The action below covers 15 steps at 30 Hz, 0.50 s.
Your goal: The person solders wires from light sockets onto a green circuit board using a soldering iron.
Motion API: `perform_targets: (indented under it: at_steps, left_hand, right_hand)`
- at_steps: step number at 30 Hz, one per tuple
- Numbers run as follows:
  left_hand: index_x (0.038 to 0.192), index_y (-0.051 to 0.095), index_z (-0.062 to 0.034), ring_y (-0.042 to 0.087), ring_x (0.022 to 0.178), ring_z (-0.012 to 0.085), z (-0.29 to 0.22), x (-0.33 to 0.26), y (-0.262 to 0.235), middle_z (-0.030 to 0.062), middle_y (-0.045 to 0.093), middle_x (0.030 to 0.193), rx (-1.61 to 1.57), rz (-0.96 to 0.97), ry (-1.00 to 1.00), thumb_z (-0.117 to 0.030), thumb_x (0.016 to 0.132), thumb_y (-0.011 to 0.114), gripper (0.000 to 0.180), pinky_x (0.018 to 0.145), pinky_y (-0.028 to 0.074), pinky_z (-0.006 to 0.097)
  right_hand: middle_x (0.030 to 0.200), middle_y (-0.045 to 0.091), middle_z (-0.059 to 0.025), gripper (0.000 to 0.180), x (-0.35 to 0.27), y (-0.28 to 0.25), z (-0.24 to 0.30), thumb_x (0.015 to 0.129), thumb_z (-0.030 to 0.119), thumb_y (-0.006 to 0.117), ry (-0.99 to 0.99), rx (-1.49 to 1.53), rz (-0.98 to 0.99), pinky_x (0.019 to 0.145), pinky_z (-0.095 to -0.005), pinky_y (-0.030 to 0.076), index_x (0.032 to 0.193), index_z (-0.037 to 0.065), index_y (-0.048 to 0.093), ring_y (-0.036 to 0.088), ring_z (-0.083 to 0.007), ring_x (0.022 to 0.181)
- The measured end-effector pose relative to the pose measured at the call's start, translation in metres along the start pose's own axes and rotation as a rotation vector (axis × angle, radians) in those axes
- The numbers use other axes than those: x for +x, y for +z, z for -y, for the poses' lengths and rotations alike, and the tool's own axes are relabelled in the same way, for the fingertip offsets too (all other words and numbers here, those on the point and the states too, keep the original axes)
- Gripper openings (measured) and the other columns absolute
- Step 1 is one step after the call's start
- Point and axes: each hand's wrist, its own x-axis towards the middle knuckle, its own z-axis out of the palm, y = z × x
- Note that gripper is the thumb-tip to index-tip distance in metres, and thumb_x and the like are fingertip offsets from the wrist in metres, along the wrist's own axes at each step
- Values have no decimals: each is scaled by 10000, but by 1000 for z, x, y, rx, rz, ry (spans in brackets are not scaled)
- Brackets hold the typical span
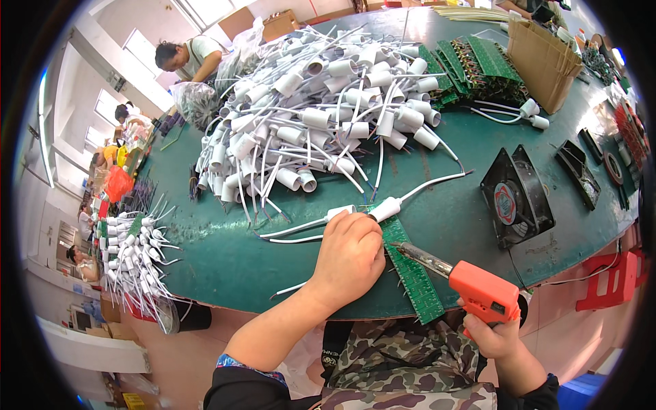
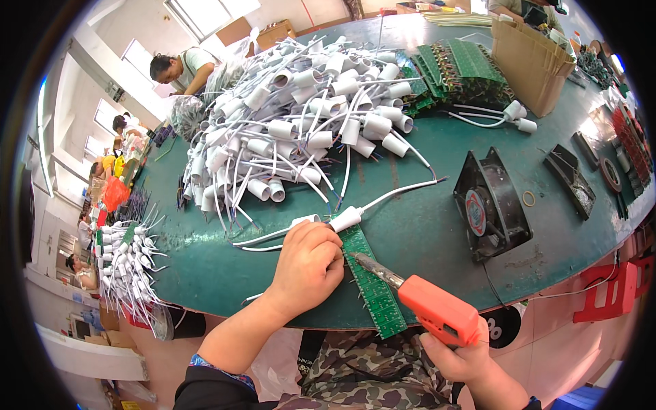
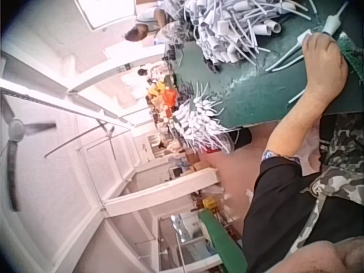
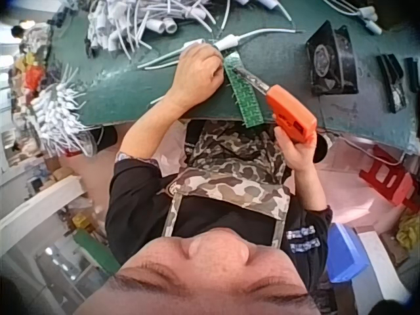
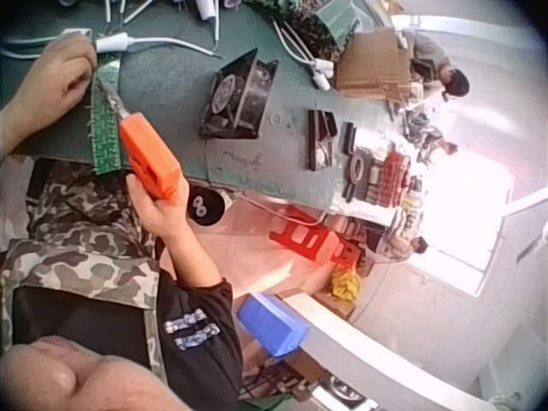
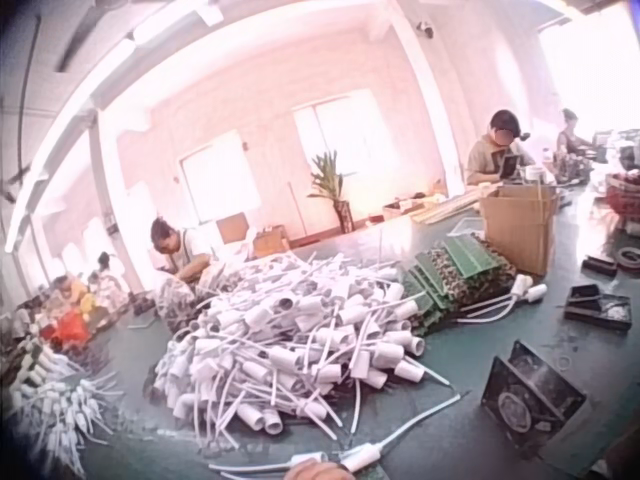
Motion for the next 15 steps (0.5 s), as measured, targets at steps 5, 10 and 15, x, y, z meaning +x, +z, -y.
perform_targets:
  at_steps: [5, 10, 15]
  left_hand:
    - [729, 563, -54, 604, 879, 305, -1, 0, -1, 76, 609, 888, 1, 1, -4, 23, 620, 709, 197, 838, 470, 430]
    - [729, 566, -58, 602, 871, 304, -1, 1, 0, 72, 608, 883, -3, 10, -11, 24, 620, 710, 197, 838, 473, 431]
    - [730, 565, -57, 604, 875, 304, -1, 1, 0, 74, 609, 883, -7, 3, -8, 25, 620, 710, 199, 835, 476, 427]
  right_hand:
    - [998, 667, -93, 357, 5, 3, -1, 883, -27, 591, 4, -17, 3, 541, -243, 495, 1238, -43, 557, 592, -77, 610]
    - [972, 665, -81, 351, 7, 2, -4, 878, -29, 597, 3, -48, 26, 540, -251, 491, 1228, -38, 562, 589, -81, 607]
    - [964, 664, -76, 352, 9, 3, -6, 875, -25, 611, -62, -75, 17, 540, -252, 487, 1224, -34, 566, 588, -85, 605]
